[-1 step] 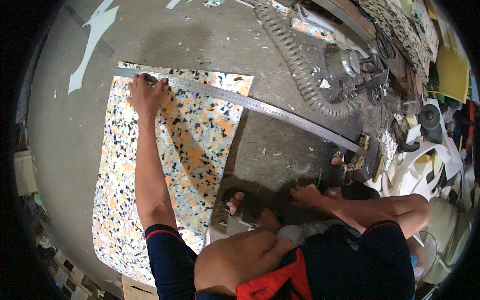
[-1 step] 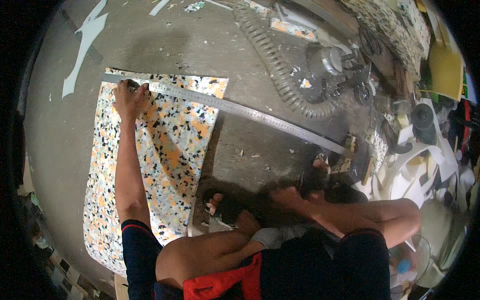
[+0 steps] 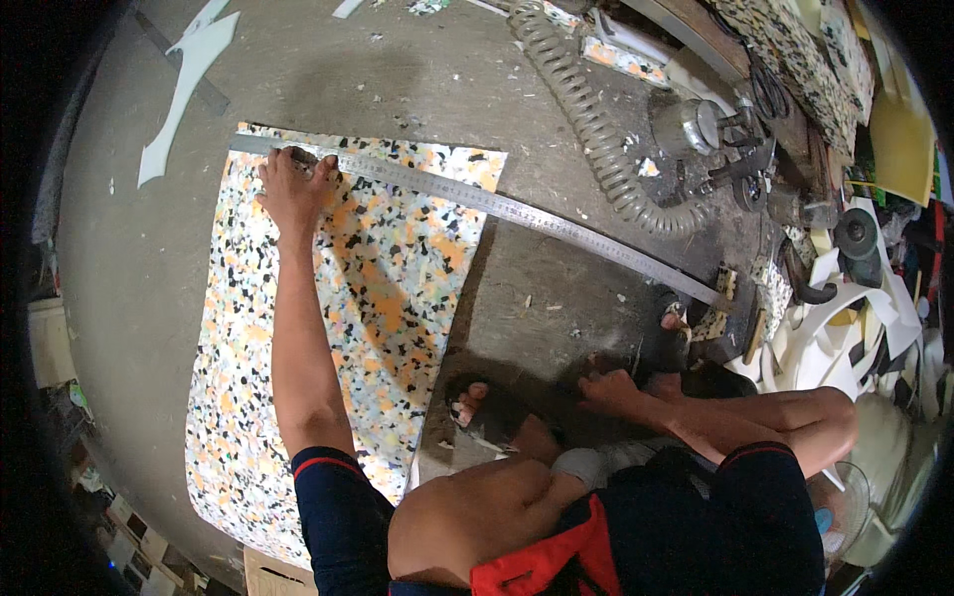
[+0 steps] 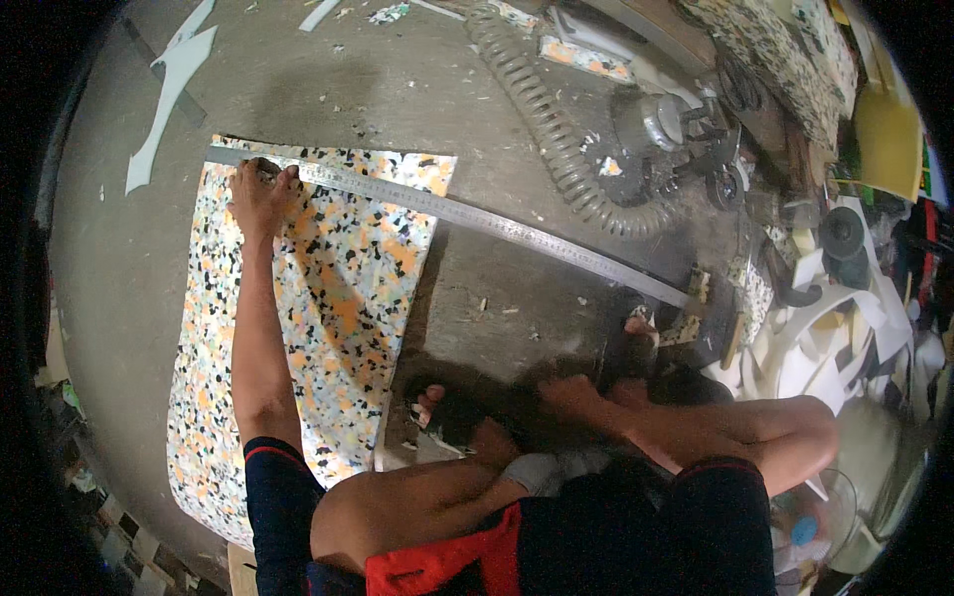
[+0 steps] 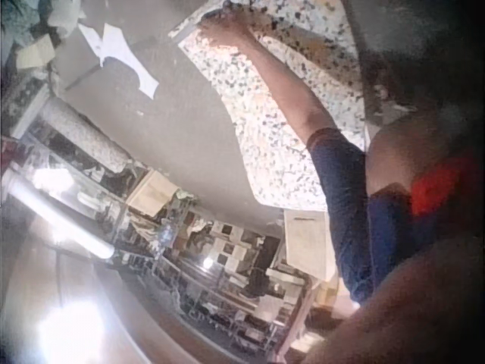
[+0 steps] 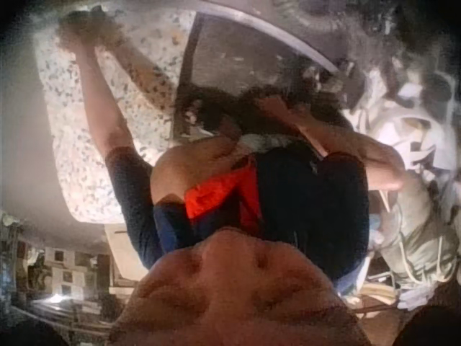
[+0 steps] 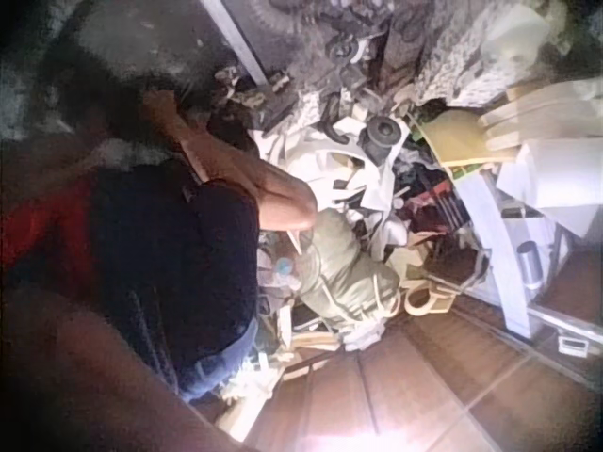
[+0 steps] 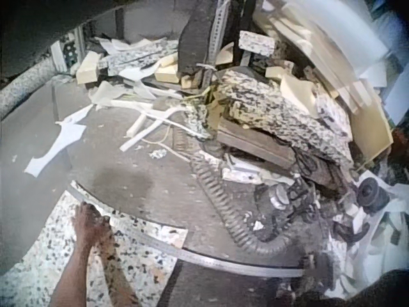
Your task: The person measures and marks a speckled composite sheet using a metal ruler and a blue pen, then cuts the sheet along the marked lines. The person places the cut sheet into a wooden frame and adjusts it to fit.
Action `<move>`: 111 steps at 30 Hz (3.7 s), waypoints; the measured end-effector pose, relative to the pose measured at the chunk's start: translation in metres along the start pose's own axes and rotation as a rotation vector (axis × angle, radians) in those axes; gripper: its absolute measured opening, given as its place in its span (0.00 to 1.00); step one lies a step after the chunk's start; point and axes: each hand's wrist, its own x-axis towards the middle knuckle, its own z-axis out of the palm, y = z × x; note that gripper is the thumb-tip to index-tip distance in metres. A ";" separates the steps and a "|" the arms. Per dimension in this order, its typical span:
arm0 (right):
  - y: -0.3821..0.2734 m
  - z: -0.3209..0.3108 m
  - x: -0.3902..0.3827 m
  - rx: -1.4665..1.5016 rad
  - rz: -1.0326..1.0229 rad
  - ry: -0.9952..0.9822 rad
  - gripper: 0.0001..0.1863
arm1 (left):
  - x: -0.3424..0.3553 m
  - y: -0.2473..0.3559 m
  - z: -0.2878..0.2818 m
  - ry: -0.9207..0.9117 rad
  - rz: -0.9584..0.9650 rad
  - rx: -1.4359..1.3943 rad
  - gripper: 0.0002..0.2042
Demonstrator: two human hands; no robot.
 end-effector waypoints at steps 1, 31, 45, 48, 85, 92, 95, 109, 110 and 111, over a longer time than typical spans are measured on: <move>-0.005 -0.002 0.000 -0.009 -0.010 0.002 0.17 | -0.003 -0.001 -0.003 0.025 0.001 -0.030 0.30; -0.141 -0.433 0.247 0.850 -0.289 0.564 0.14 | -0.042 -0.025 0.010 0.336 0.167 -0.281 0.15; -0.166 -0.488 0.267 1.036 -0.245 0.248 0.16 | -0.055 -0.040 0.019 0.314 0.154 -0.251 0.15; -0.178 -0.484 0.280 1.170 -0.263 0.391 0.13 | -0.050 -0.034 0.024 0.322 0.153 -0.230 0.16; -0.223 -0.496 0.328 0.798 -0.314 0.323 0.20 | -0.046 -0.041 0.043 0.422 0.111 -0.455 0.15; -0.209 -0.493 0.357 0.810 -0.437 0.109 0.15 | -0.057 -0.045 0.048 0.464 0.072 -0.498 0.15; -0.200 -0.498 0.361 0.828 -0.403 0.033 0.12 | -0.059 -0.043 0.048 0.477 0.088 -0.538 0.13; -0.245 -0.534 0.365 0.987 -0.608 0.628 0.15 | -0.047 -0.036 0.027 0.460 0.119 -0.447 0.12; -0.253 -0.521 0.378 1.010 -0.617 0.642 0.16 | -0.045 -0.037 0.028 0.478 0.126 -0.436 0.11; -0.259 -0.510 0.390 1.032 -0.629 0.656 0.17 | -0.047 -0.039 0.029 0.473 0.121 -0.431 0.11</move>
